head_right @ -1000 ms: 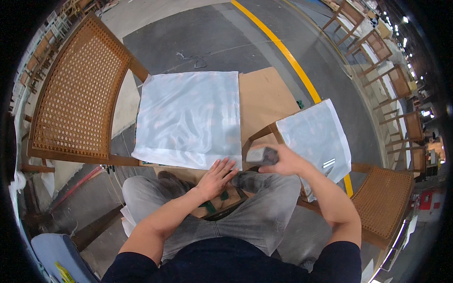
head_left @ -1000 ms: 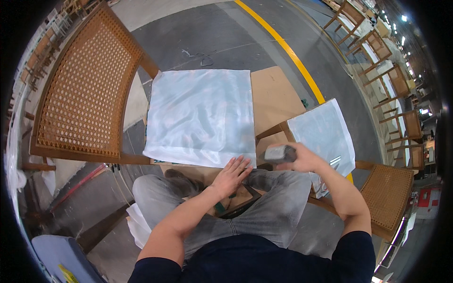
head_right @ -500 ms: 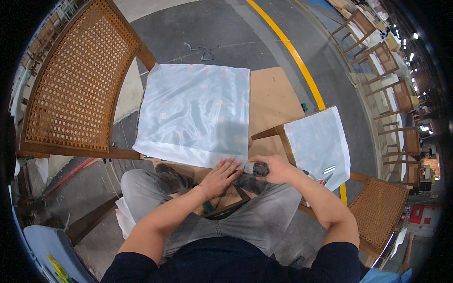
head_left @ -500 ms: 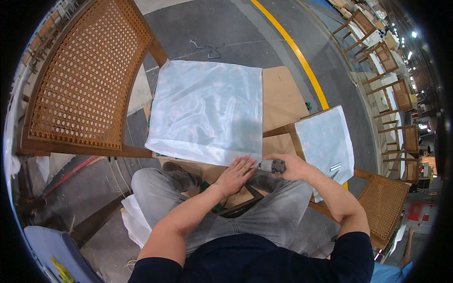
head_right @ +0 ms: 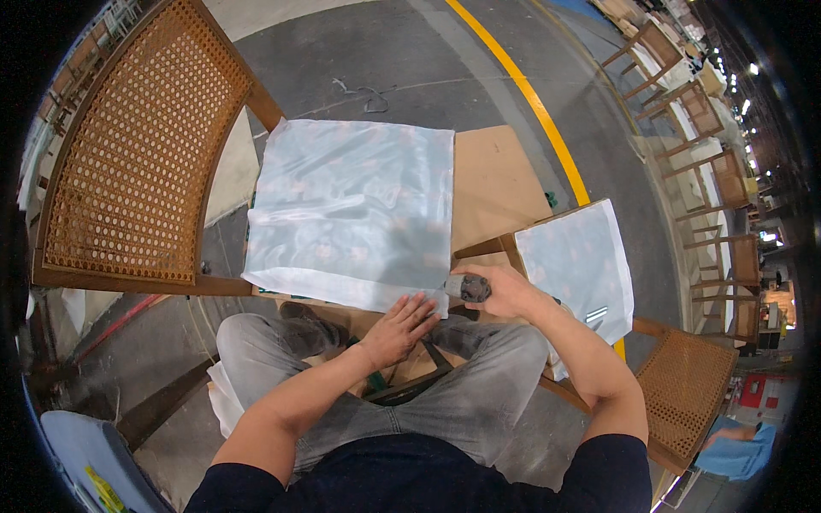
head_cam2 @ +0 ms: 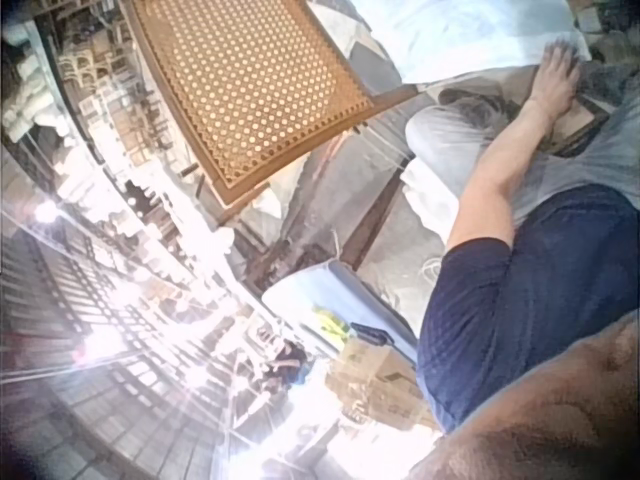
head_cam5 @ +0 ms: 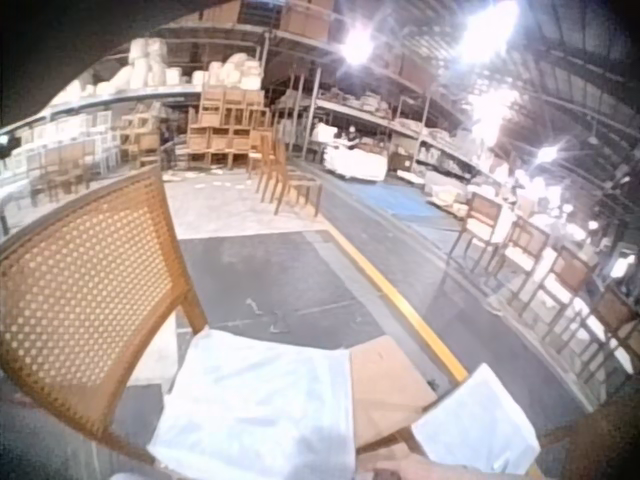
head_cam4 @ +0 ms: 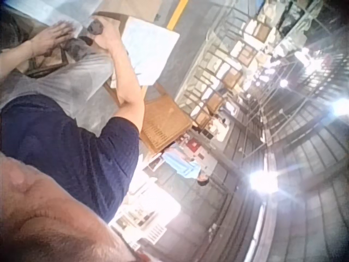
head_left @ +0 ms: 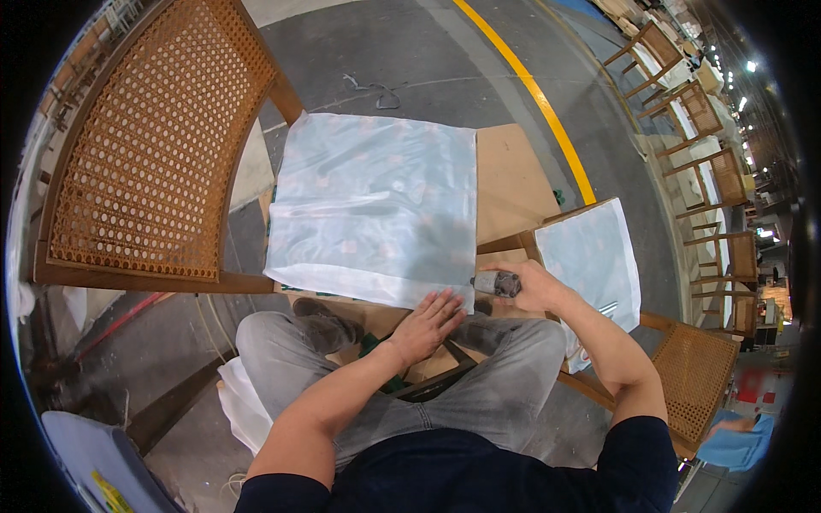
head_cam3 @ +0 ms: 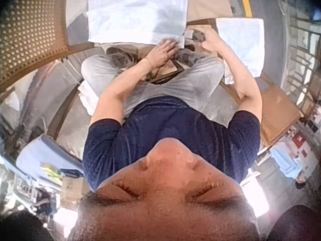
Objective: The person weaves green straps into a chair seat frame, secures them with a pneumatic staple gun, trims excess material with scissors, and then staples a white fabric cover over the seat. The chair is then moved to a nearby area.
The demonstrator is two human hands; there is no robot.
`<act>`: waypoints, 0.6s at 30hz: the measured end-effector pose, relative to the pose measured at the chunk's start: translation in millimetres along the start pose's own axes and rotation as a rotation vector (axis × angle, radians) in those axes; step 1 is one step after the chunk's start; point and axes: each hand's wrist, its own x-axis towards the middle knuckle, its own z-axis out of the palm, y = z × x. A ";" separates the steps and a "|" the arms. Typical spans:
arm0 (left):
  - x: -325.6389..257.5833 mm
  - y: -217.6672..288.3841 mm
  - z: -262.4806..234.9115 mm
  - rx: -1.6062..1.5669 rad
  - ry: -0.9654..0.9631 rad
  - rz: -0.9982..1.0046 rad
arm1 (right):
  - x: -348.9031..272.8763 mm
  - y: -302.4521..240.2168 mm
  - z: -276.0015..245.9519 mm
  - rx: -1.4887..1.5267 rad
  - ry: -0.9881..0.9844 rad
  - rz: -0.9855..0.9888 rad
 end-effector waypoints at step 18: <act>-45.5 -44.6 -55.4 -1.939 1.257 -1.342 | -48.6 -6.2 -8.3 0.518 0.434 0.210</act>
